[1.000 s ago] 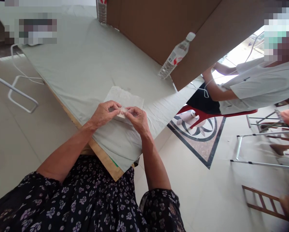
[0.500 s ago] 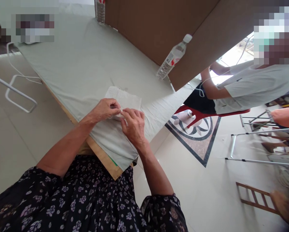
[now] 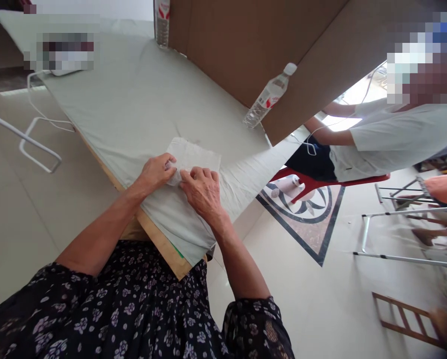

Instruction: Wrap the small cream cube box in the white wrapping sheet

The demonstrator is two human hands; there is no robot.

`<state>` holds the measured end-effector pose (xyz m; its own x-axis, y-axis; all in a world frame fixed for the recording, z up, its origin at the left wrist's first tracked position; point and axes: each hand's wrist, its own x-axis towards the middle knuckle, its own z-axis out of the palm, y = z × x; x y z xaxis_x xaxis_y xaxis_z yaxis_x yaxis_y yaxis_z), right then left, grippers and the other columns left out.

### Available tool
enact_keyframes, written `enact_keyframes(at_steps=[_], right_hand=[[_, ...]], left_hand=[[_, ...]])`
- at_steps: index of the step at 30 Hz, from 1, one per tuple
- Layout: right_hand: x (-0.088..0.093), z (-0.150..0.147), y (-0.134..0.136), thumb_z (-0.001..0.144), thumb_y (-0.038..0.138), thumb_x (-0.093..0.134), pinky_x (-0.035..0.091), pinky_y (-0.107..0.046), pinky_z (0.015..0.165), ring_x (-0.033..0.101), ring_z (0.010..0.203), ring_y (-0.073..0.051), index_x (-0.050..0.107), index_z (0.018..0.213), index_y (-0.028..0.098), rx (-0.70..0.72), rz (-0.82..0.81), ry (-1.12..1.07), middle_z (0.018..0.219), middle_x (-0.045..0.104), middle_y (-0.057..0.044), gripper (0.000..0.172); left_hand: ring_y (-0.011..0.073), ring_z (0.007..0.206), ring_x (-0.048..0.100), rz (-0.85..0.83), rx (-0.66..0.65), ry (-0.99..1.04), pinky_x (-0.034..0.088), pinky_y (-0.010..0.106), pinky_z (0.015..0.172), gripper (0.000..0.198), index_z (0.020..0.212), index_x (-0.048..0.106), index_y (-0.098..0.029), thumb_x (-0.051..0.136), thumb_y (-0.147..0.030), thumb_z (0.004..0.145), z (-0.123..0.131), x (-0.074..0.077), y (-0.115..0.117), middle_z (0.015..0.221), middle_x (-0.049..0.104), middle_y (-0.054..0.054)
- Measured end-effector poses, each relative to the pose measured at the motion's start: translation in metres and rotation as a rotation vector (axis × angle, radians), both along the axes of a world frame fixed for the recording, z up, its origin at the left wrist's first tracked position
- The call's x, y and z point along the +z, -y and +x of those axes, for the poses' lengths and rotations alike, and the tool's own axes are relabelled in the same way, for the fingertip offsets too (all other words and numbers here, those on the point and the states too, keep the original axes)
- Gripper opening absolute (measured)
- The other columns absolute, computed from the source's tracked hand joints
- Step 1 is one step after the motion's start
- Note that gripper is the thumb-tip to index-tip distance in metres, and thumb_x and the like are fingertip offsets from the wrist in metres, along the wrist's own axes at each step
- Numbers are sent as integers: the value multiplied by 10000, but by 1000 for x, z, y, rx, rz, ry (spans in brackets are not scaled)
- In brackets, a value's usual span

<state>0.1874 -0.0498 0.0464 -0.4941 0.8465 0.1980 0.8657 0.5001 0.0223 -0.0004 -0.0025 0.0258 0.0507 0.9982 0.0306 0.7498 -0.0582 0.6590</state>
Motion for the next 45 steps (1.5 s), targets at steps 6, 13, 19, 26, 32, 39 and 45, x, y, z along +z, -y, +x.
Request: enact_keyframes(at_steps=[6,13,19,26,32,39,45], right_hand=[[3,-4,-9,1075,389,477,296,-406,857,513,1029,-273,667,1212,260,17,-10,56,1146,663,-114,268],[14,-5,-15,1055,391,517,309,-400,851,517,1031,-280,695,1145,239,56,-66,68,1127,671,-131,251],[11,-5,-17,1041,400,556,350,-410,847,541,1024,-289,713,1107,238,64,-36,30,1110,680,-133,234],[13,-6,-18,1030,377,569,372,-421,870,563,1037,-296,708,1105,228,73,-42,26,1122,698,-143,217],[16,-10,-21,1011,345,576,385,-430,917,595,1103,-322,575,1374,127,19,-90,-9,1190,720,-182,423],[11,-7,-19,960,292,586,395,-436,946,598,1141,-335,401,1538,45,-4,-130,-104,1248,718,-218,655],[11,7,-14,901,232,594,405,-448,1008,602,1157,-312,409,1548,75,36,-186,-237,1263,724,-177,691]], left_hand=[[254,951,678,-54,115,-127,514,360,908,443,1213,699,-168,593,-429,872,-14,10,12,1025,754,94],[322,1035,708,-164,218,-183,531,372,888,609,1200,712,-173,658,-618,787,-26,17,13,1016,773,115],[252,713,651,-160,125,-24,449,314,625,401,908,712,-190,702,-533,701,-21,8,3,669,668,35],[131,523,462,-159,139,241,324,263,504,200,620,529,-223,658,-369,664,-10,14,9,521,495,-40],[110,503,463,-139,173,355,361,245,492,147,649,509,-222,623,-314,644,14,22,8,558,491,-54],[134,527,539,-187,-7,414,437,258,504,156,714,649,-190,565,-301,642,31,32,8,607,619,-1],[200,771,671,-204,-299,331,568,324,741,291,817,734,-185,491,-262,677,20,37,11,822,724,34]])
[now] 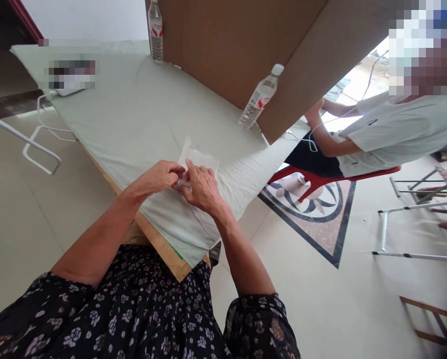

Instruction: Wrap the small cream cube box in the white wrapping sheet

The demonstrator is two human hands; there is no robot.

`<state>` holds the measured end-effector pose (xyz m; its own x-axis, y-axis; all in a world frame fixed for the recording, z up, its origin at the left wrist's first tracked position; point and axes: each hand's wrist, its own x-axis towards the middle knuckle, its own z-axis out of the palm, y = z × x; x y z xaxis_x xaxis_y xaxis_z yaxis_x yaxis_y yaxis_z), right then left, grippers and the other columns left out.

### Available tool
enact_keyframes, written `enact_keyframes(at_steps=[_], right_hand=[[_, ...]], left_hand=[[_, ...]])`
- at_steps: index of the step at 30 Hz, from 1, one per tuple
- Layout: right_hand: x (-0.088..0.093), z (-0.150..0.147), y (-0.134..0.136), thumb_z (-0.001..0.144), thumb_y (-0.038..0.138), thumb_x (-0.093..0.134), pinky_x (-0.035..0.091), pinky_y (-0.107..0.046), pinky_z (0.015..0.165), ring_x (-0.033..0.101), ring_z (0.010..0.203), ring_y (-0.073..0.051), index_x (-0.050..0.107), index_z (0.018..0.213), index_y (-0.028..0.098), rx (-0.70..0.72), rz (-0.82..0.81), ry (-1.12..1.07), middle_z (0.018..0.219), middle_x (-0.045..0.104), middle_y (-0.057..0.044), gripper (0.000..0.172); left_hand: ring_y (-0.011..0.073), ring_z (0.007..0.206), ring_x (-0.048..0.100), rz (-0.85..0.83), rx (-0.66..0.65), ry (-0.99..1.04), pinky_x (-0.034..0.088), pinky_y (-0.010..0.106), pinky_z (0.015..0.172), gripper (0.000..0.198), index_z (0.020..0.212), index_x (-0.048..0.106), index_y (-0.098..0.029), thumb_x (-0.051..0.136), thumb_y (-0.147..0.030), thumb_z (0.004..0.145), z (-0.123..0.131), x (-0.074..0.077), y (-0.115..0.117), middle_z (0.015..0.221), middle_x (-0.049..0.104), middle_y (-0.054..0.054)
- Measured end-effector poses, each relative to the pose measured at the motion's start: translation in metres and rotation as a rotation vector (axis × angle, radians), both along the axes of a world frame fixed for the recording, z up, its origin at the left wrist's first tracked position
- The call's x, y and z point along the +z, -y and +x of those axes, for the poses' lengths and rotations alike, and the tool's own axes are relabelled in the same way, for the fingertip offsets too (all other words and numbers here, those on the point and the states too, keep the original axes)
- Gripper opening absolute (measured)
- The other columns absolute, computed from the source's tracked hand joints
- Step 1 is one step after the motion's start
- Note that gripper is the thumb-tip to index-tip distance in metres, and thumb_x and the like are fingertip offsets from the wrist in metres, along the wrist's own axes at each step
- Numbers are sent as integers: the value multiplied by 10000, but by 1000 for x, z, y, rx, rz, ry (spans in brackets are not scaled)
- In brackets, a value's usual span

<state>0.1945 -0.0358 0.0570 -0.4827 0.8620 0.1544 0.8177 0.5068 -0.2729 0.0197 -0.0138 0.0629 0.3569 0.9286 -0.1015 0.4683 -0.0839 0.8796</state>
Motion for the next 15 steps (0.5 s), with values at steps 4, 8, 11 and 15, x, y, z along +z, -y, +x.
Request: enact_keyframes(at_steps=[4,8,11,15], right_hand=[[-10,25,14,919,256,570,413,-449,1070,600,1236,-285,525,1464,172,-71,82,-213,1353,699,-139,553],[-32,60,31,931,355,567,470,-486,1022,654,1126,-295,638,1285,175,-461,135,-411,1271,719,-160,404],[-44,74,34,918,534,597,532,-439,872,695,896,-258,610,1333,159,-553,-63,-480,1185,745,-161,559],[-47,66,23,884,698,596,528,-390,813,710,827,-251,551,1424,152,-568,-197,-475,1059,763,-125,769]], left_hand=[[254,937,671,304,35,-300,549,398,911,287,902,769,-181,522,-295,812,7,-7,4,975,727,100],[270,1100,654,438,72,-356,525,396,998,232,933,756,-187,564,-300,868,12,-15,6,1209,686,136],[238,988,666,426,42,-319,534,386,967,189,949,719,-181,570,-272,876,12,-19,7,1110,703,115],[236,953,664,398,71,-325,539,382,937,213,1026,698,-182,596,-304,885,13,-23,11,1084,701,105]])
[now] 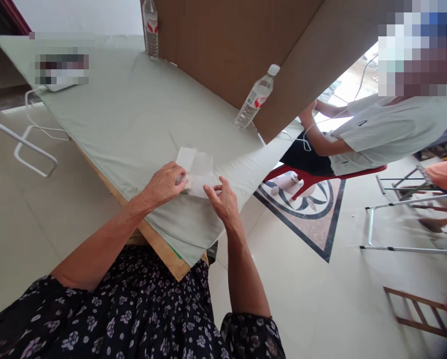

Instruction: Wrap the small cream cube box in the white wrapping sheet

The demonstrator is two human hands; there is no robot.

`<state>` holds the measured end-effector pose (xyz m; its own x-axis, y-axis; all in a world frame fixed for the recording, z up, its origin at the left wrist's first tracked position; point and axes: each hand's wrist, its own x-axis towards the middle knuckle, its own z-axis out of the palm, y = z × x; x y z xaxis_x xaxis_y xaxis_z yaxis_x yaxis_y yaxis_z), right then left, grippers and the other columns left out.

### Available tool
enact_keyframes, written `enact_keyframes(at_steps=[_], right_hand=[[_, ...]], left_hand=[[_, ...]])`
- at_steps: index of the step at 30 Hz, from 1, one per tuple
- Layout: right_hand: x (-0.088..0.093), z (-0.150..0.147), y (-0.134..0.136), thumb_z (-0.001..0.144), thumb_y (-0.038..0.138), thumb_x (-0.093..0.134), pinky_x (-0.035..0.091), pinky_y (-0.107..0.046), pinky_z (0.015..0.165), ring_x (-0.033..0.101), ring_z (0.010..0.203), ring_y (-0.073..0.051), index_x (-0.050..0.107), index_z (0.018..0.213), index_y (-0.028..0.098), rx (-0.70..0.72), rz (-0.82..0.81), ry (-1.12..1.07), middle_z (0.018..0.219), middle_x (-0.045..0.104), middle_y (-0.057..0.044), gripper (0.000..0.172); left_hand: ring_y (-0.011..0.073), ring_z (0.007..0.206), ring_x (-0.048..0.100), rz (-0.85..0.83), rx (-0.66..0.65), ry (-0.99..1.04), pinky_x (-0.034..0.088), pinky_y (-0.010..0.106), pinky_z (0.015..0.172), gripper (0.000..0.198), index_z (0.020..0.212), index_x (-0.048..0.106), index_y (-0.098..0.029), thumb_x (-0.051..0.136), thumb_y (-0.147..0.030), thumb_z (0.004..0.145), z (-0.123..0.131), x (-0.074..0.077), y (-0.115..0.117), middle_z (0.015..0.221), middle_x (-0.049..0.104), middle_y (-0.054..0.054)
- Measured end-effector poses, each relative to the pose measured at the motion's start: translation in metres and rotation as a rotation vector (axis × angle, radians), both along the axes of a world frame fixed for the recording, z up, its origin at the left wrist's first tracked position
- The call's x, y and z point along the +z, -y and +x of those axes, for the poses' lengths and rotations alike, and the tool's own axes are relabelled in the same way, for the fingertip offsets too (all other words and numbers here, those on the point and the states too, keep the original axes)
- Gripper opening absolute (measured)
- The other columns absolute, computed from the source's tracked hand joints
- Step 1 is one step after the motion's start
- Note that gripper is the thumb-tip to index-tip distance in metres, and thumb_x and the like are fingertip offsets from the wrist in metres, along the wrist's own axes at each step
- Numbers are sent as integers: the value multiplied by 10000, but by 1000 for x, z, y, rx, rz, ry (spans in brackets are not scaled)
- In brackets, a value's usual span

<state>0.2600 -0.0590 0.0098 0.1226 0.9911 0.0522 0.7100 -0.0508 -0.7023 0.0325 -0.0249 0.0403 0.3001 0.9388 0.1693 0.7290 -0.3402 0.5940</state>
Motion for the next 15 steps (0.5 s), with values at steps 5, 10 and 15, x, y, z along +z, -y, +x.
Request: enact_keyframes(at_steps=[5,10,15], right_hand=[[-2,-17,-20,817,648,668,499,-351,765,679,829,-243,504,1475,140,-23,27,-53,901,727,-65,847],[-6,-32,-27,818,447,655,469,-320,724,604,705,-182,437,1526,129,-42,83,-105,758,647,27,806],[-3,-46,-27,796,274,557,436,-318,704,586,691,-178,442,1535,141,-49,86,11,767,654,21,760]], left_hand=[[244,985,670,-17,-6,-18,538,389,970,306,1158,688,-184,609,-302,887,2,0,3,1173,697,117],[273,1091,655,3,-19,-63,531,388,1001,293,1158,711,-173,576,-267,916,4,2,5,1170,697,131],[289,1119,637,54,-38,-116,527,396,996,283,1146,730,-177,536,-236,948,9,3,8,1142,688,135]])
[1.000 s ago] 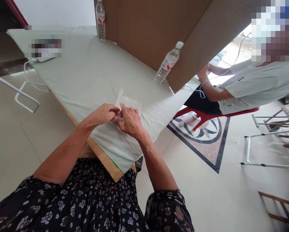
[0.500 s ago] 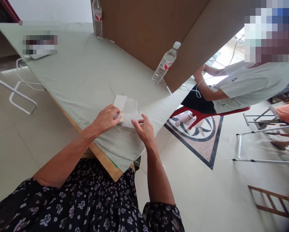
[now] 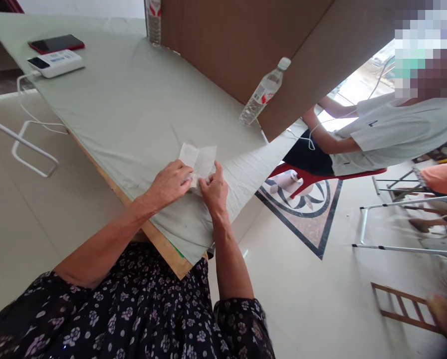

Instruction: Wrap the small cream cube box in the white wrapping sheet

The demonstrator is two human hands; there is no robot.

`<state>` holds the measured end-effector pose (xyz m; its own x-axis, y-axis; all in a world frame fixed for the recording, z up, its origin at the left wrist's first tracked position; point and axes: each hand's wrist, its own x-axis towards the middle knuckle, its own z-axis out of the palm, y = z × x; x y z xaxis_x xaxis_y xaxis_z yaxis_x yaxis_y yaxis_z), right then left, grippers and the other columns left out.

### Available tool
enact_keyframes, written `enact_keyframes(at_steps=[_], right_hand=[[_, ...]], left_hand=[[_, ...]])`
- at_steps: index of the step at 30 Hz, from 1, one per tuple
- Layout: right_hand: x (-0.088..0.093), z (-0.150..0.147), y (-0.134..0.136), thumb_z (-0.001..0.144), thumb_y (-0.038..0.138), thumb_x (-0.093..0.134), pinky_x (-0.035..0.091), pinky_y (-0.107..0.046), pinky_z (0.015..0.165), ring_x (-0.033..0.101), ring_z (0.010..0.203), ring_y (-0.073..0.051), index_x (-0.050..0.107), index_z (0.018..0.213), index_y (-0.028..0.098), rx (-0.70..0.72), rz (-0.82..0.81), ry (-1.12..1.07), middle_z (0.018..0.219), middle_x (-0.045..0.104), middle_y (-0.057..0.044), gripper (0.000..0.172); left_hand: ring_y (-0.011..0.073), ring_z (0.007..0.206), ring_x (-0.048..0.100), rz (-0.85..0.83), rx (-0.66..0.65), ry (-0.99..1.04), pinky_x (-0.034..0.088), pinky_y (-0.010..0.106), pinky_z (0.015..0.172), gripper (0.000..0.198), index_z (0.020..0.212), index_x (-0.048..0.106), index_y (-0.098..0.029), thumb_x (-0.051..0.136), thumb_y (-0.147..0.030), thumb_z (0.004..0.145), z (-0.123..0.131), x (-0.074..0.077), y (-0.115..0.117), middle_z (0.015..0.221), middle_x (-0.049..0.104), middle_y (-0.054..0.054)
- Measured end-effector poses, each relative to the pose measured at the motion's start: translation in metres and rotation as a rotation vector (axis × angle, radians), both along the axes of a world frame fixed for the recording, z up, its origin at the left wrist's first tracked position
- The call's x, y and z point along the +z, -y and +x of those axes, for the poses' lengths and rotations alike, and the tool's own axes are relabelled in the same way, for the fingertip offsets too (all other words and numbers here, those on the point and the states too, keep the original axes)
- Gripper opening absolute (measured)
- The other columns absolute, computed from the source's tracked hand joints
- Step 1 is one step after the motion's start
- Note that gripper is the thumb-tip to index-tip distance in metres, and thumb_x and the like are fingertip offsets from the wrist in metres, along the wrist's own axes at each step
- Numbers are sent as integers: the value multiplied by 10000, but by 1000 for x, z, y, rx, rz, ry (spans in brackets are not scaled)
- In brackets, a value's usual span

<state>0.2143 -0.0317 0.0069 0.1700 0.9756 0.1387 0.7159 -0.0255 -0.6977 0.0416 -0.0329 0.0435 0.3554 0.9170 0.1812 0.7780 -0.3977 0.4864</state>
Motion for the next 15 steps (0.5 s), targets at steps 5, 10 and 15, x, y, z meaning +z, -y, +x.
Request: enact_keyframes(at_steps=[5,10,15], right_hand=[[9,-7,2,820,241,530,450,-330,709,576,678,-177,454,1532,136,-31,53,16,747,655,18,724],[15,-15,0,863,302,589,511,-327,770,614,703,-165,462,1523,153,33,133,-164,734,653,40,689],[13,-25,-2,903,291,594,540,-329,806,676,760,-171,480,1505,156,87,140,-230,792,726,11,627]], left_hand=[[282,1075,631,3,-17,-51,528,384,962,222,1020,744,-173,535,-213,955,4,1,1,1098,665,136],[281,1090,630,-56,6,-79,531,377,947,211,994,734,-157,527,-187,964,7,4,0,1112,663,145],[267,1088,642,-79,12,-27,534,373,963,221,1076,709,-161,517,-204,976,7,0,-3,1103,684,133]])
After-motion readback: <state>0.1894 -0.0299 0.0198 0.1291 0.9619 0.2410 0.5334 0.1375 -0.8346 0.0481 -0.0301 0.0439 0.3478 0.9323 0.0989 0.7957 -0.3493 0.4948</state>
